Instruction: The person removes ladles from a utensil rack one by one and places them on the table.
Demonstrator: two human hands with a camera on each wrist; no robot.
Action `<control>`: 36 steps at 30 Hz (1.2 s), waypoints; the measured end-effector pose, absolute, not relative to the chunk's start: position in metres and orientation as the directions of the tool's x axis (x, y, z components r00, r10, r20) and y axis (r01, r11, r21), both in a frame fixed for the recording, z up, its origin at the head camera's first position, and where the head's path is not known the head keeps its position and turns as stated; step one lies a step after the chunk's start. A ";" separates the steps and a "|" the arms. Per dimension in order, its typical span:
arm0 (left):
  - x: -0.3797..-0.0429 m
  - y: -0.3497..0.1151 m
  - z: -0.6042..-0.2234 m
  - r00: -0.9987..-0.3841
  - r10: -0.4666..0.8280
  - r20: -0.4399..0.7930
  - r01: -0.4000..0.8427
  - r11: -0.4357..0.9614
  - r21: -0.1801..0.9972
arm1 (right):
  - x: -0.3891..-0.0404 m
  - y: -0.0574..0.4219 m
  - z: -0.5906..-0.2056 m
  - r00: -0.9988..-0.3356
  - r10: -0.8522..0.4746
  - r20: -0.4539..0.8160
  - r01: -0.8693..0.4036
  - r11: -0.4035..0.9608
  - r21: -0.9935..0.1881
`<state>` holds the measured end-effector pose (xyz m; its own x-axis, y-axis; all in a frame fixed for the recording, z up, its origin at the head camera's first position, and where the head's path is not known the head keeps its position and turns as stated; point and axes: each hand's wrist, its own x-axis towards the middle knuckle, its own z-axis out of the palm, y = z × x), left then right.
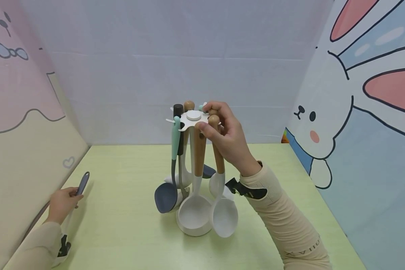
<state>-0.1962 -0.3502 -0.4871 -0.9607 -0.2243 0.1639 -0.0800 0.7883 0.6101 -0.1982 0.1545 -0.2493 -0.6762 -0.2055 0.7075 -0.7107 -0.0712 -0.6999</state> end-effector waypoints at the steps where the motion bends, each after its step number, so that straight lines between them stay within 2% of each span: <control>1: -0.197 -0.350 -0.488 -0.961 -0.226 0.159 -0.085 0.788 0.609 | -0.198 0.155 -0.249 -0.676 -0.205 0.708 -0.711 -0.072 -0.700; 15: -0.205 -0.356 -0.507 -0.962 -0.238 0.137 -0.117 0.806 0.581 | -0.198 0.156 -0.251 -0.690 -0.219 0.690 -0.699 -0.044 -0.713; 36: -0.210 -0.355 -0.510 -0.954 -0.281 0.102 -0.190 0.834 0.517 | -0.199 0.157 -0.251 -0.696 -0.224 0.683 -0.691 -0.052 -0.721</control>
<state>-0.2097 -0.3553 -0.5097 -0.9542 -0.2811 0.1022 -0.1904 0.8343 0.5174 -0.1985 0.1573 -0.2514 -0.6956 -0.2238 0.6826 -0.6908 -0.0524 -0.7211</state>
